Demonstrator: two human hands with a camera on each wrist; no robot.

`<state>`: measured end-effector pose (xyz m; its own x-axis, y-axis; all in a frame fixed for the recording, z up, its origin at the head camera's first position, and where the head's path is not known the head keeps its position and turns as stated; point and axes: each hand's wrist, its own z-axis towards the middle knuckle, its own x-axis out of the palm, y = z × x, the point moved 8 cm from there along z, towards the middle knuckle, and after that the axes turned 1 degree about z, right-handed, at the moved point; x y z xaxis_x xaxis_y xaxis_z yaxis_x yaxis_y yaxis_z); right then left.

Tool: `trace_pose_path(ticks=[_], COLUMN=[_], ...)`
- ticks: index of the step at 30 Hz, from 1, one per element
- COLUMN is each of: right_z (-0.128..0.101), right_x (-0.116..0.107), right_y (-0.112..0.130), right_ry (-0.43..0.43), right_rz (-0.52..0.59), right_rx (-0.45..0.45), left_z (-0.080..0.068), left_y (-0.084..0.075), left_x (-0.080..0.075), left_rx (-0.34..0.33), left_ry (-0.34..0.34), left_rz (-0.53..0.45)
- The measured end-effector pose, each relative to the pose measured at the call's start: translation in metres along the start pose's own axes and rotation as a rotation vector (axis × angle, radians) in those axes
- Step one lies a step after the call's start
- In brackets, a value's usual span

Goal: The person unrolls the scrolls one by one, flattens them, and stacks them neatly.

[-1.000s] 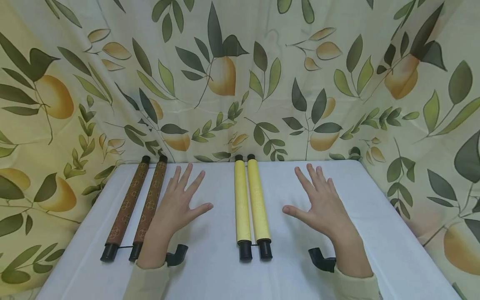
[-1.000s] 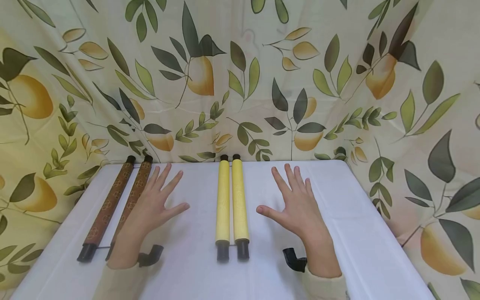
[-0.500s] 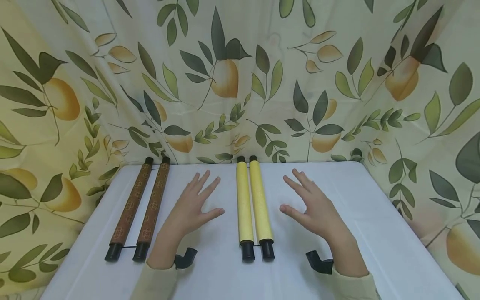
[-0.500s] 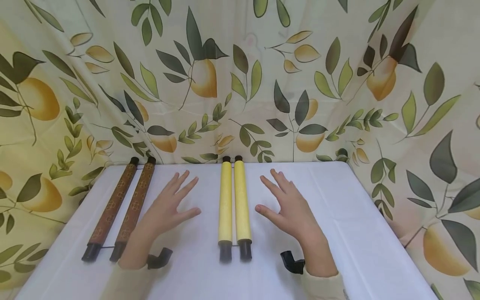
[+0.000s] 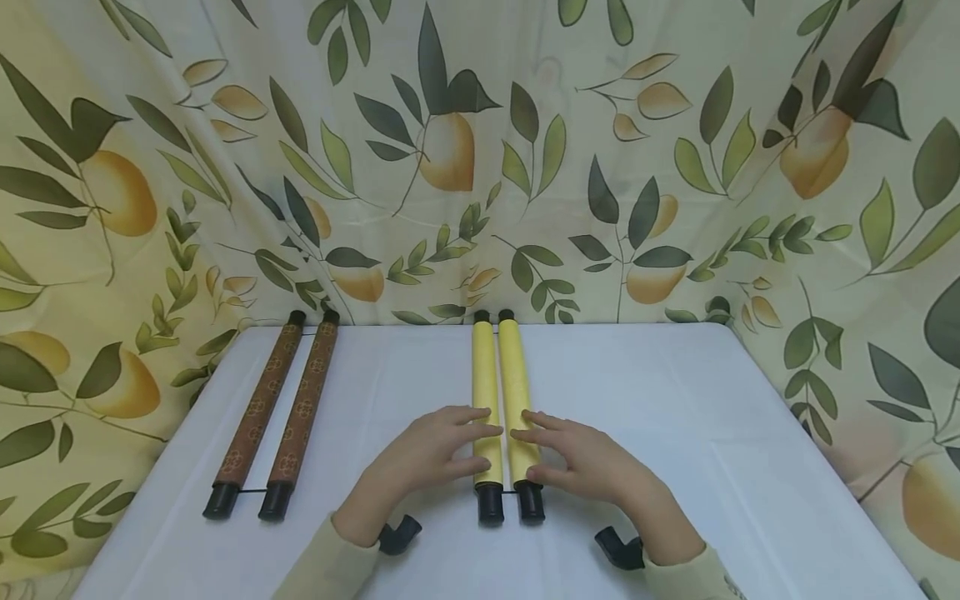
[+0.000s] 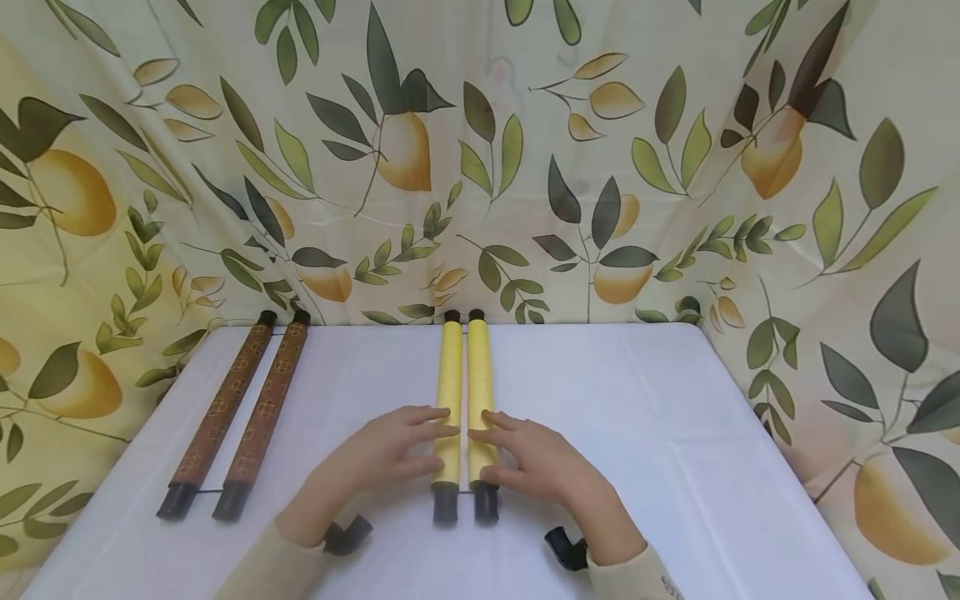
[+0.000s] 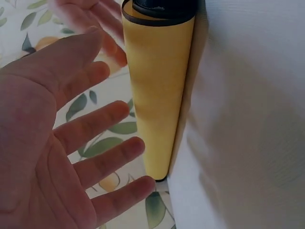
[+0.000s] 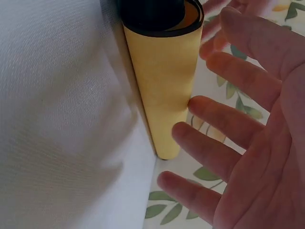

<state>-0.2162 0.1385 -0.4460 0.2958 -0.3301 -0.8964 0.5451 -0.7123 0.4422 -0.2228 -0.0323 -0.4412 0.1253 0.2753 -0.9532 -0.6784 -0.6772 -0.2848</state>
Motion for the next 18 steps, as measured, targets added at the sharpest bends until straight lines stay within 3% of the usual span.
trace_pose_path(ticks=[5, 9, 18], right_z=[0.0024, 0.0021, 0.0025], right_x=[0.0045, 0.0024, 0.0010], right_y=[0.0050, 0.0067, 0.0022], right_ry=[0.015, -0.024, -0.047], right_rz=[-0.064, -0.130, -0.149], right_rx=[-0.035, -0.063, -0.080], left_z=[-0.0026, -0.0017, 0.0017], left_y=[0.0023, 0.0041, 0.0041], left_x=[0.0068, 0.0083, 0.0072], left_rx=[-0.040, -0.048, -0.042], left_ry=[0.061, 0.053, 0.042], left_rz=[-0.010, -0.011, 0.042])
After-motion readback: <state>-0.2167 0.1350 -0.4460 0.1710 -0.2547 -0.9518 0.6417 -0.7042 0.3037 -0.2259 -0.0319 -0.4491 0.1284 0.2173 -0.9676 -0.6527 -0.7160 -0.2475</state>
